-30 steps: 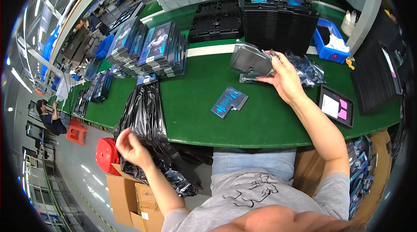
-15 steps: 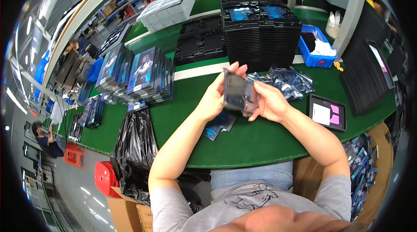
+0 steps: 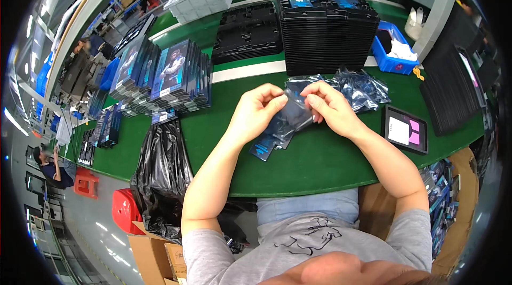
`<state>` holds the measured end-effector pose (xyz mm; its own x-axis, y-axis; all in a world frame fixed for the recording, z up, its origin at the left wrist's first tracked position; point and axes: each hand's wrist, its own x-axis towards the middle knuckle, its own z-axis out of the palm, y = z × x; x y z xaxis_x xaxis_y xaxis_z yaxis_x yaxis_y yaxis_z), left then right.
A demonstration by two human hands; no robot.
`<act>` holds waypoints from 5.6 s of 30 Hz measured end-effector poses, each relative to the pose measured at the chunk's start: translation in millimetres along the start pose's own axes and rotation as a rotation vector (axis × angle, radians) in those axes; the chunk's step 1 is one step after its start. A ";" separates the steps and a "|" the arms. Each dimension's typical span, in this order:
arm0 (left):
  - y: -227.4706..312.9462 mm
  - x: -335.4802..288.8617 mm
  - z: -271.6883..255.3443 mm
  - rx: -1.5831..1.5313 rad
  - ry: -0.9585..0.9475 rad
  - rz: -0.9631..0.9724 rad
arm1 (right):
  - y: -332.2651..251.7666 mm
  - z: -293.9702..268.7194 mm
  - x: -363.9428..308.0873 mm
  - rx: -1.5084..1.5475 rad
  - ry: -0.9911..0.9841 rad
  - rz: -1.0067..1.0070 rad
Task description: The person sits at a green workbench in a factory setting, handling small electronic components. They open a retail box, remove a component, and place it into a clear plastic bag. The person then seals the bag and places it into a black plastic tray. This process is repeated for multiple units, with the person stacking the finished trays on the table.
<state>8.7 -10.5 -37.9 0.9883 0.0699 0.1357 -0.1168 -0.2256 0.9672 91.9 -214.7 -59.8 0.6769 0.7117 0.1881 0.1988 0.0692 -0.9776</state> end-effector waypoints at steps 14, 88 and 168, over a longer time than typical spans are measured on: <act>19.9 -13.2 18.8 0.334 -0.132 -0.038 | -8.8 3.5 -6.4 -0.078 -0.113 0.017; 13.6 -20.5 37.4 1.012 0.287 0.937 | -16.3 14.4 -11.4 -0.027 0.038 -0.014; 9.1 -12.2 18.5 0.735 0.121 0.493 | -21.4 -10.9 -9.2 -0.436 0.142 0.073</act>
<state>-2.6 -31.3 -34.7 0.8205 -0.1069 0.5615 -0.3918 -0.8204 0.4164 89.1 -230.4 -39.6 0.7845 0.5989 0.1610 0.4061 -0.3000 -0.8632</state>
